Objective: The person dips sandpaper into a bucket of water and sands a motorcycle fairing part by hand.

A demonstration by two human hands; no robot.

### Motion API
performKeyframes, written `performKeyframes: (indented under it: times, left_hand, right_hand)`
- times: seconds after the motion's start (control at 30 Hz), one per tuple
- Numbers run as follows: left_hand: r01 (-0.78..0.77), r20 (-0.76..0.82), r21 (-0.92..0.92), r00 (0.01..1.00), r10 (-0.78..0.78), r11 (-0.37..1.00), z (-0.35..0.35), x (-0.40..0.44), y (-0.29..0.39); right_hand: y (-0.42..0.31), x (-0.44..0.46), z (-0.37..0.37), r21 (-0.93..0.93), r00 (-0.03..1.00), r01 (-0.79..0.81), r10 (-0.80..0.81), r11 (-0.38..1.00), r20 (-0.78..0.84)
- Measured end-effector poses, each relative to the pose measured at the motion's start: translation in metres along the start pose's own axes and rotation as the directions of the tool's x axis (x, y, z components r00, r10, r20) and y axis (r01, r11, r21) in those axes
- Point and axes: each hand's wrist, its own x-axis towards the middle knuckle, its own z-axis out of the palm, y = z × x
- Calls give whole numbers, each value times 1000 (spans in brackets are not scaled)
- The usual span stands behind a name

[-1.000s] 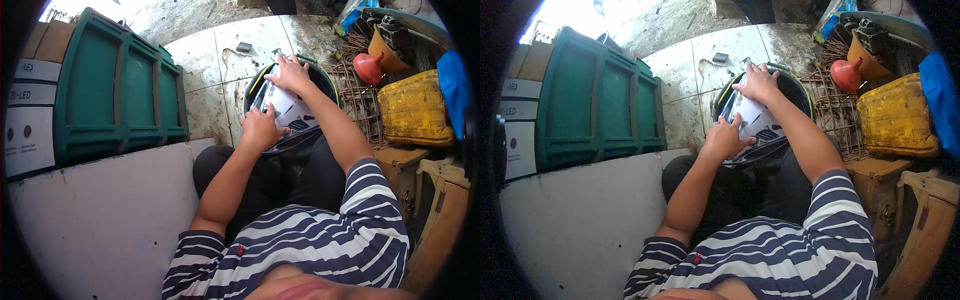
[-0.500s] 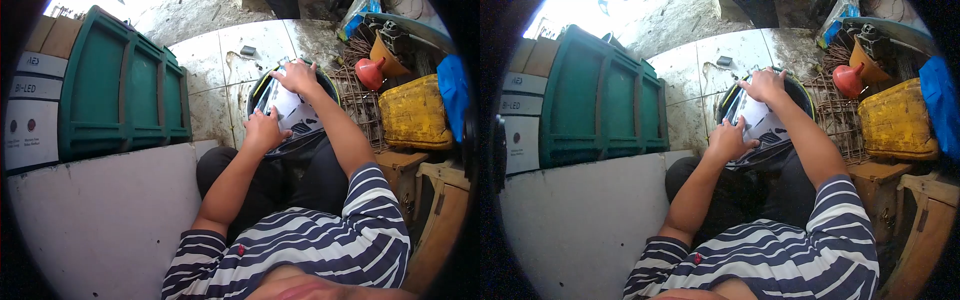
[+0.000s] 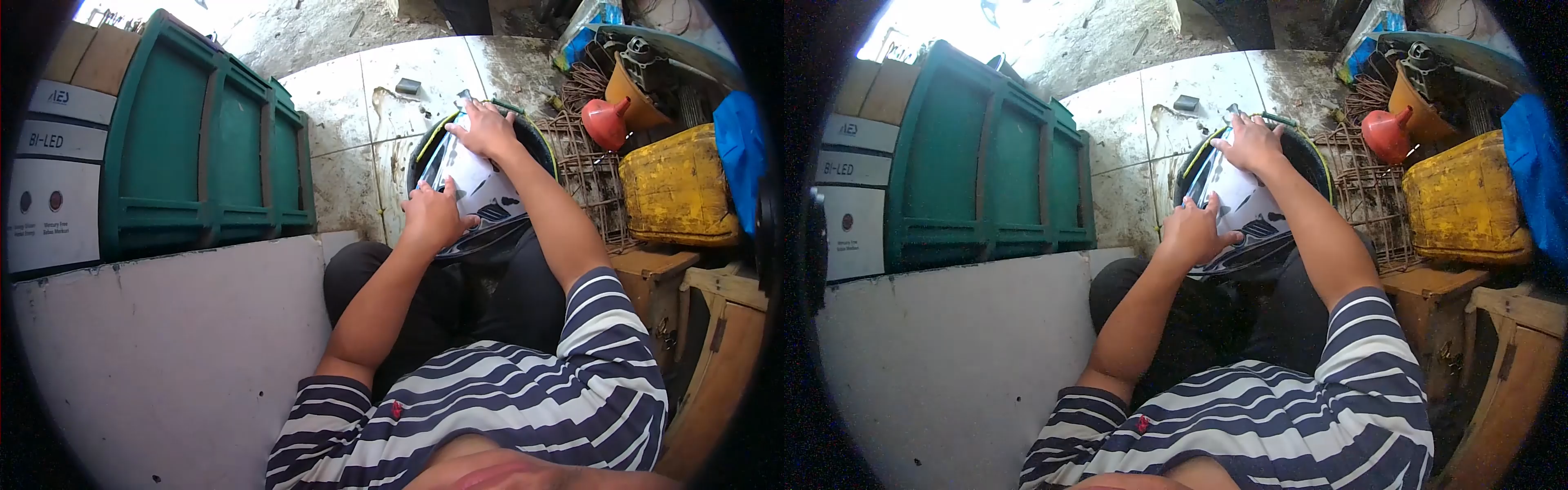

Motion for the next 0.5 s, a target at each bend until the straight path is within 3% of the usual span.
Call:
performKeyframes:
  times: [0.1,0.3,0.43,0.5]
  left_hand:
    - [-2,-6,4,1000,2,1000,-1,0,0]
    - [25,16,-52,1000,-24,998,3,3,2]
    - [20,-2,-47,1000,-20,999,3,3,0]
    - [29,4,-52,1000,-28,998,4,1,3]
  right_hand:
    - [-23,-3,-50,-119,943,-25,63,993,327]
    - [-16,-3,-25,-80,983,-27,42,996,180]
    - [-28,-5,-60,-144,918,-37,90,989,386]
    - [-17,-2,-30,-83,965,-40,60,996,256]
